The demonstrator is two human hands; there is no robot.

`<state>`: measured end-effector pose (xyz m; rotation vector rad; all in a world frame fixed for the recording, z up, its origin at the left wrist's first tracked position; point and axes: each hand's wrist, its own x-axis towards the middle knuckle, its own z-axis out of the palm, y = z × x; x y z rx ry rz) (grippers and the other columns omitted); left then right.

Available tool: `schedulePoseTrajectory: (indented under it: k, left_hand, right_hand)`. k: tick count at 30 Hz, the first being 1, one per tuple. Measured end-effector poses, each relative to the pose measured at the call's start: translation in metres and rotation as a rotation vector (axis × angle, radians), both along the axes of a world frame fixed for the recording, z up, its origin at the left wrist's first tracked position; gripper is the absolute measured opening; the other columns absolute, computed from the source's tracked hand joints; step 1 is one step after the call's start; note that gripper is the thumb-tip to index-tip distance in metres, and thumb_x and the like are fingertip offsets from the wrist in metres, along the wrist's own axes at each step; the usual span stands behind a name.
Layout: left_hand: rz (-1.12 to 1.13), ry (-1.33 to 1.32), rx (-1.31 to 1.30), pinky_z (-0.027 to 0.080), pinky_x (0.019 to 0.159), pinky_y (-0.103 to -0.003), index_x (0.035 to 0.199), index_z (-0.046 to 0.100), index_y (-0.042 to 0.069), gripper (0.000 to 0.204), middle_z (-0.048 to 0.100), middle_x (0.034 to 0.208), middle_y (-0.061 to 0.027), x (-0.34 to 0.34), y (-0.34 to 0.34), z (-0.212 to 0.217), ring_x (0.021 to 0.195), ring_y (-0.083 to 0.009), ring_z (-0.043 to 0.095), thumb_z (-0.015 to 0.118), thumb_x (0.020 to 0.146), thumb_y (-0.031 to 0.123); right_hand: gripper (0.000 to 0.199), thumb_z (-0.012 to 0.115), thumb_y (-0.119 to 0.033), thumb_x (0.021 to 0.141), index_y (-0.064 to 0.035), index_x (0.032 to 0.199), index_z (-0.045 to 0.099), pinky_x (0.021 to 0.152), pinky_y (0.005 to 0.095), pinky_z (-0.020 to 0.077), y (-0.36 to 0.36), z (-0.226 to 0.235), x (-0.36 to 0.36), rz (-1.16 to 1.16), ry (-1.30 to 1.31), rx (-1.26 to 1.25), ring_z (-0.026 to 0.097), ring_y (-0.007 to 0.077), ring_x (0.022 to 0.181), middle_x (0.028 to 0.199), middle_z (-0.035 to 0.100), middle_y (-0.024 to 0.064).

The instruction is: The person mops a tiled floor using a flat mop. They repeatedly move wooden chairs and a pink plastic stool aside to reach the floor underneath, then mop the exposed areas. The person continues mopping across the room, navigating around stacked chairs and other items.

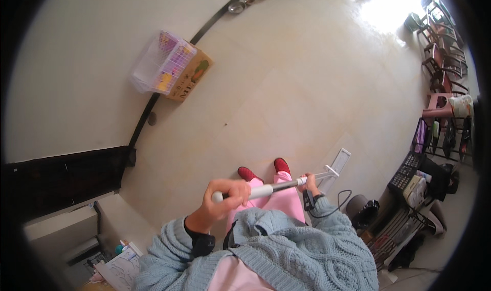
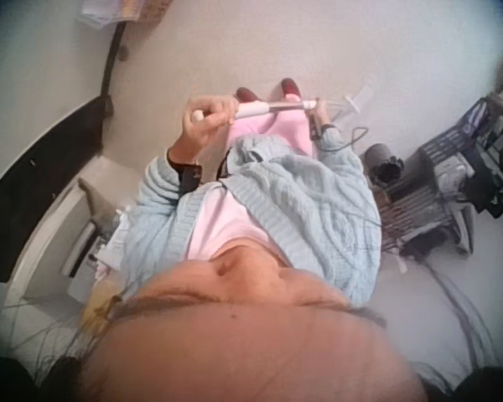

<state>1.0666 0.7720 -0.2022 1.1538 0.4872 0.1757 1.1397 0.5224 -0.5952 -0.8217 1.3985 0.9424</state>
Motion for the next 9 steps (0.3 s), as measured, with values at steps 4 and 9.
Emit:
schedulePoseTrajectory:
  k: [4, 9]
  left_hand:
    - [0.142, -0.025, 0.053, 0.036, 0.062, -0.035, 0.048, 0.035, 0.008, 0.022, 0.045, 0.049, -0.0053, -0.06, 0.06, 0.023, 0.049, -0.0177, 0.045, 0.051, 0.064, 0.006]
    - [0.311, -0.146, 0.184, 0.035, 0.059, -0.035, 0.047, 0.035, 0.01, 0.021, 0.045, 0.044, -0.0041, -0.148, 0.143, 0.079, 0.043, -0.0171, 0.043, 0.05, 0.061, 0.007]
  right_hand:
    - [0.01, 0.043, -0.013, 0.079, -0.0078, 0.071, 0.04, 0.047, 0.0349, 0.0426, 0.091, -0.002, -0.045, 0.024, -0.038, 0.144, 0.046, 0.0167, 0.048, 0.056, 0.045, 0.0025]
    - [0.011, 0.05, -0.006, 0.076, -0.0087, 0.072, 0.041, 0.048, 0.0317, 0.0461, 0.235, 0.037, -0.107, -0.081, 0.0, 0.451, 0.047, 0.0161, 0.046, 0.054, 0.043, 0.0025]
